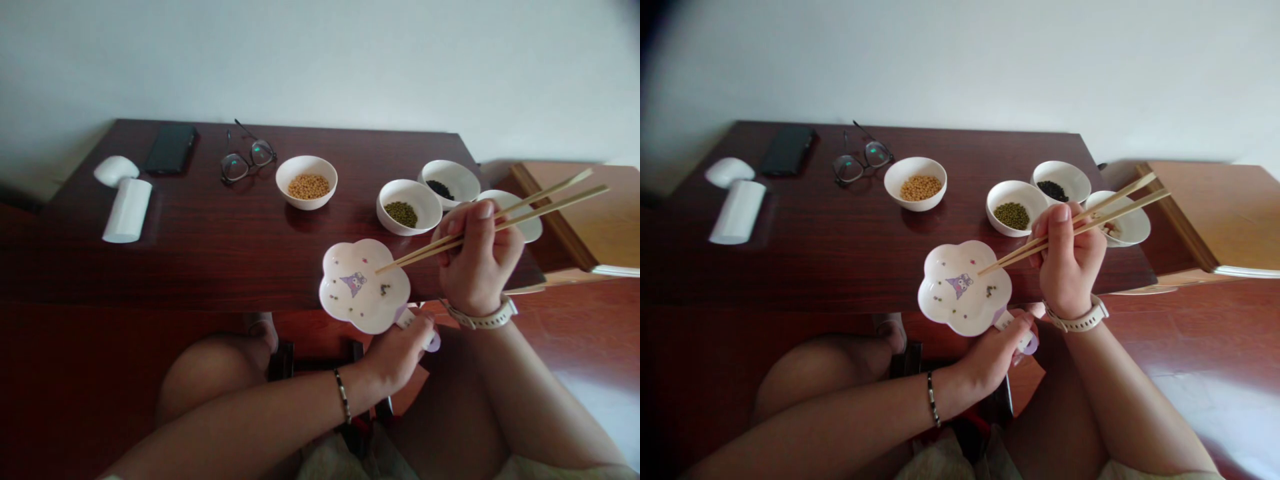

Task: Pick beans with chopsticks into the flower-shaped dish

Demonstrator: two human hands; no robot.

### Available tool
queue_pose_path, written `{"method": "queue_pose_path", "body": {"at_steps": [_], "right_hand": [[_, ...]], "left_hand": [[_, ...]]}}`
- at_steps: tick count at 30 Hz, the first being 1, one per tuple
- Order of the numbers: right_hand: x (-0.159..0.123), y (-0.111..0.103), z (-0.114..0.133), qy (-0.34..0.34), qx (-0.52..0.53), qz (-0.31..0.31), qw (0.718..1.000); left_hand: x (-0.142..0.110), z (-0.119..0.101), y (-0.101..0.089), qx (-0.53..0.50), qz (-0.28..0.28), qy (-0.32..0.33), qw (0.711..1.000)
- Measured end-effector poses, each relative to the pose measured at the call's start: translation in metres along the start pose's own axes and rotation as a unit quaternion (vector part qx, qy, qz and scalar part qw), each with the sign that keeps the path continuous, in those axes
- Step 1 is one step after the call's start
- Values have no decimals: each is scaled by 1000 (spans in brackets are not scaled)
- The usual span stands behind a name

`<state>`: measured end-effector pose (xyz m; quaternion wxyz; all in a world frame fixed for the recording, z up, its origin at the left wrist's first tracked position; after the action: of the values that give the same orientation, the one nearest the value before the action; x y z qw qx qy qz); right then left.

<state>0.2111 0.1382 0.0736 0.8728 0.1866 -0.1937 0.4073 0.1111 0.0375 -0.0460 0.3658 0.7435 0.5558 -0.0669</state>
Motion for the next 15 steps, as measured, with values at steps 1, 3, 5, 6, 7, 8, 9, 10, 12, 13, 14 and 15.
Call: {"method": "queue_pose_path", "body": {"at_steps": [1,3,5,6,7,8,9,10,12,13,14,15], "right_hand": [[-1,0,0,1,-2,3,1000],[-2,0,0,2,-5,5,1000],[-3,0,0,3,-5,5,1000],[-3,0,0,4,-6,6,1000],[-4,0,-1,6,-7,8,1000],[-5,0,-2,9,-11,12,1000],[-5,1,-2,11,-17,15,1000],[-6,1,-3,12,-25,18,999],[-9,1,-3,13,-41,21,999],[-10,1,-3,15,-49,23,998],[-11,1,-3,16,-57,27,998],[-12,2,-3,19,-63,31,997]], "left_hand": [[0,-1,0,3,0,0,1000],[0,-2,1,11,3,3,1000],[-1,-3,2,6,10,2,1000],[-1,-3,3,0,15,-1,1000],[-1,-3,4,-9,19,-3,1000],[-1,-3,4,-17,22,-5,1000],[-1,-3,5,-20,25,-4,999],[0,-3,5,-21,27,-2,999],[0,-3,6,-18,25,0,1000],[0,-3,5,-15,22,-2,1000],[0,-4,5,-10,18,-4,1000],[0,-4,4,-6,16,-5,1000]]}}
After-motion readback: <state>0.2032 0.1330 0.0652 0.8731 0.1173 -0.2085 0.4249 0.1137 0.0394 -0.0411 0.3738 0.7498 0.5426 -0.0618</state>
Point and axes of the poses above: each hand's wrist, its own x-axis towards the middle knuckle, its own y-axis out of the palm, z = x × y, the point moved 6 cm from there along x, towards the middle knuckle, and after that the axes turned 15 degrees about -z, right-handed, at the moved point
